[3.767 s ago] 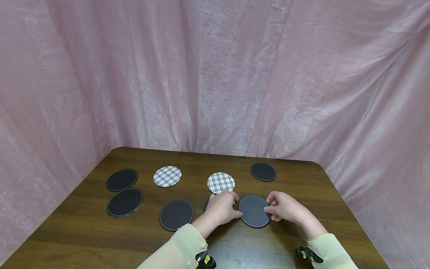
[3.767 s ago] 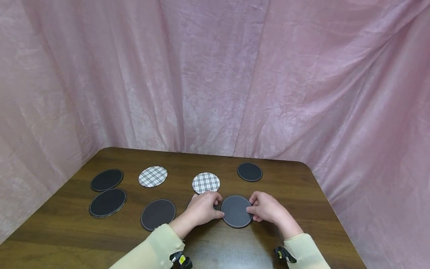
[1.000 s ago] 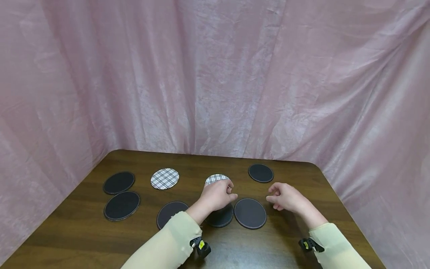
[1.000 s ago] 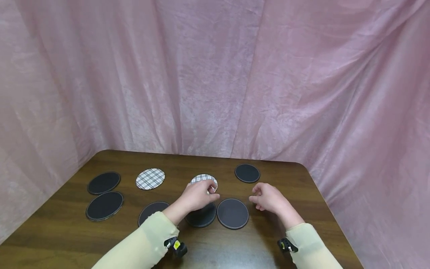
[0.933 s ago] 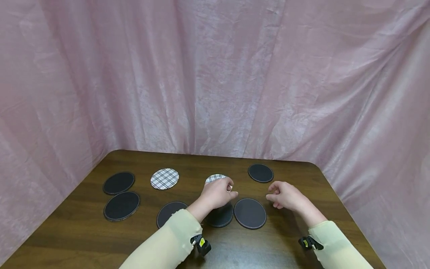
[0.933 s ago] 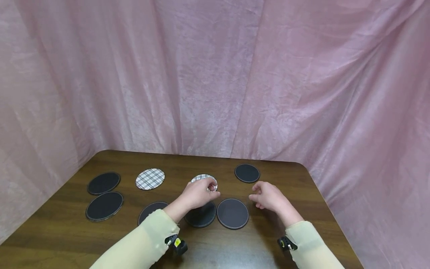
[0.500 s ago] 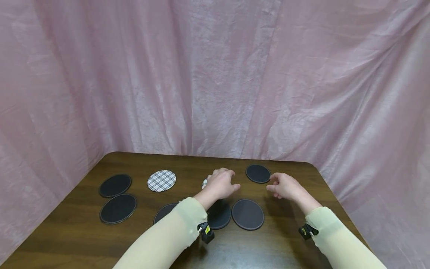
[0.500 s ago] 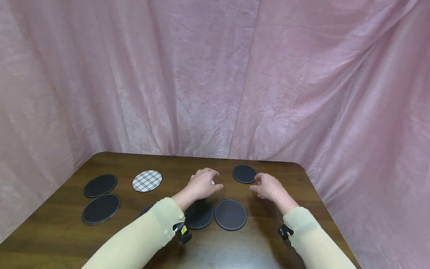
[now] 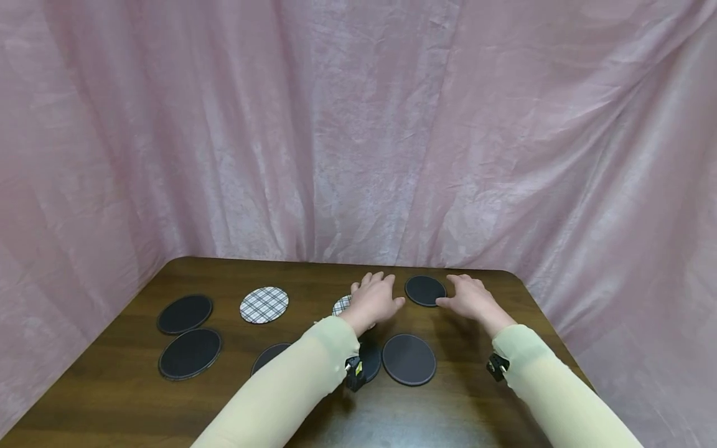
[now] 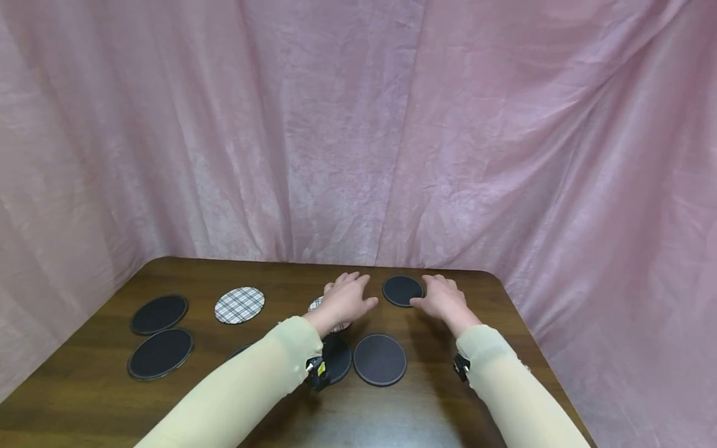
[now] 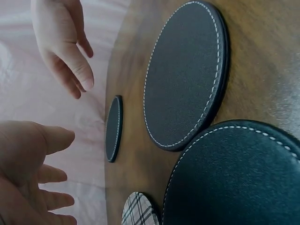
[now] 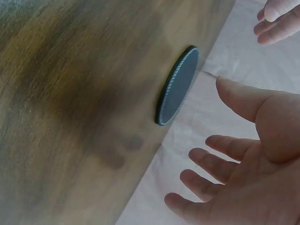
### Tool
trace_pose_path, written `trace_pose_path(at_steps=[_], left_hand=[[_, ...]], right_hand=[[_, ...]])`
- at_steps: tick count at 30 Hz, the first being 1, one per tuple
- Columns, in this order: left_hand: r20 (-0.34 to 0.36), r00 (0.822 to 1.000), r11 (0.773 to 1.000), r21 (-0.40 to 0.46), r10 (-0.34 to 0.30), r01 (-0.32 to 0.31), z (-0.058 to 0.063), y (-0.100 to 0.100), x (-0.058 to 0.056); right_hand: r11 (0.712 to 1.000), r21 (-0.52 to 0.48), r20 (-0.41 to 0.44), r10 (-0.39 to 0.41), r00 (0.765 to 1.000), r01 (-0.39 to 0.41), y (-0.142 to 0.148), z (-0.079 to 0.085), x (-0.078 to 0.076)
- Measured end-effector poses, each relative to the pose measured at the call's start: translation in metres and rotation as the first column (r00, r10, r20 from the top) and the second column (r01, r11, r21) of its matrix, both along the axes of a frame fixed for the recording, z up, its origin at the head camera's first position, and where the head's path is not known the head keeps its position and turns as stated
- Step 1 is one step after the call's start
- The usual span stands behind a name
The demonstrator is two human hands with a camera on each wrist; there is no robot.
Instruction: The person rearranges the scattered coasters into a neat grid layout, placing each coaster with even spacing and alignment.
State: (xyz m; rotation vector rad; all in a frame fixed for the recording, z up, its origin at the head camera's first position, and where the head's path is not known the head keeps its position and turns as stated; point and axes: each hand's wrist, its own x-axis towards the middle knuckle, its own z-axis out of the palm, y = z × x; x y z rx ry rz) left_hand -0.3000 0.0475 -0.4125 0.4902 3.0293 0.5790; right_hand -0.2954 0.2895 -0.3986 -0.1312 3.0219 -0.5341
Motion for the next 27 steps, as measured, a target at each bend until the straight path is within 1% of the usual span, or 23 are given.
trace_pose_path(at_steps=[3,6,11,14,15,17,19,21,24,26,27], left_hand=[[0.012,1.0,1.0,-0.005,0.001,-0.001,-0.003,0.003,-0.004],[0.018,1.0,1.0,-0.027,0.009,-0.008,-0.004,0.008,-0.009],[0.027,0.999,0.999,-0.041,0.022,-0.02,-0.003,0.013,-0.015],[0.043,0.998,0.999,-0.032,0.038,-0.037,-0.003,0.016,-0.019],[0.049,0.998,0.999,-0.028,0.044,-0.042,-0.003,0.017,-0.021],[0.073,0.996,0.998,-0.021,0.053,-0.051,-0.004,0.02,-0.024],[0.083,0.995,0.998,-0.018,0.057,-0.055,-0.005,0.023,-0.026],[0.083,0.995,0.998,-0.033,0.062,-0.06,-0.007,0.027,-0.029],[0.063,0.995,0.995,-0.063,0.08,-0.076,-0.006,0.029,-0.029],[0.062,0.994,0.993,-0.075,0.091,-0.086,-0.009,0.032,-0.033],[0.058,0.994,0.993,-0.079,0.095,-0.09,-0.012,0.033,-0.037]], right_hand=[[1.0,0.007,0.01,-0.025,1.0,0.025,0.0,-0.004,-0.005],[0.999,0.003,0.013,-0.048,0.999,0.048,0.0,-0.007,-0.01],[0.997,-0.01,0.005,-0.072,0.997,0.072,0.002,-0.009,-0.018],[0.996,-0.021,0.022,-0.089,0.996,0.09,0.005,-0.014,-0.031],[0.996,-0.019,0.027,-0.09,0.996,0.09,0.007,-0.017,-0.037],[0.995,-0.016,0.016,-0.098,0.995,0.098,0.016,-0.032,-0.054],[0.996,-0.008,0.001,-0.093,0.996,0.093,0.027,-0.051,-0.073],[0.995,0.0,-0.022,-0.095,0.995,0.095,0.036,-0.067,-0.088],[0.993,0.012,-0.043,-0.115,0.992,0.116,0.041,-0.084,-0.103],[0.989,0.03,-0.034,-0.142,0.989,0.143,0.04,-0.083,-0.105],[0.987,0.041,-0.035,-0.156,0.987,0.158,0.039,-0.084,-0.107]])
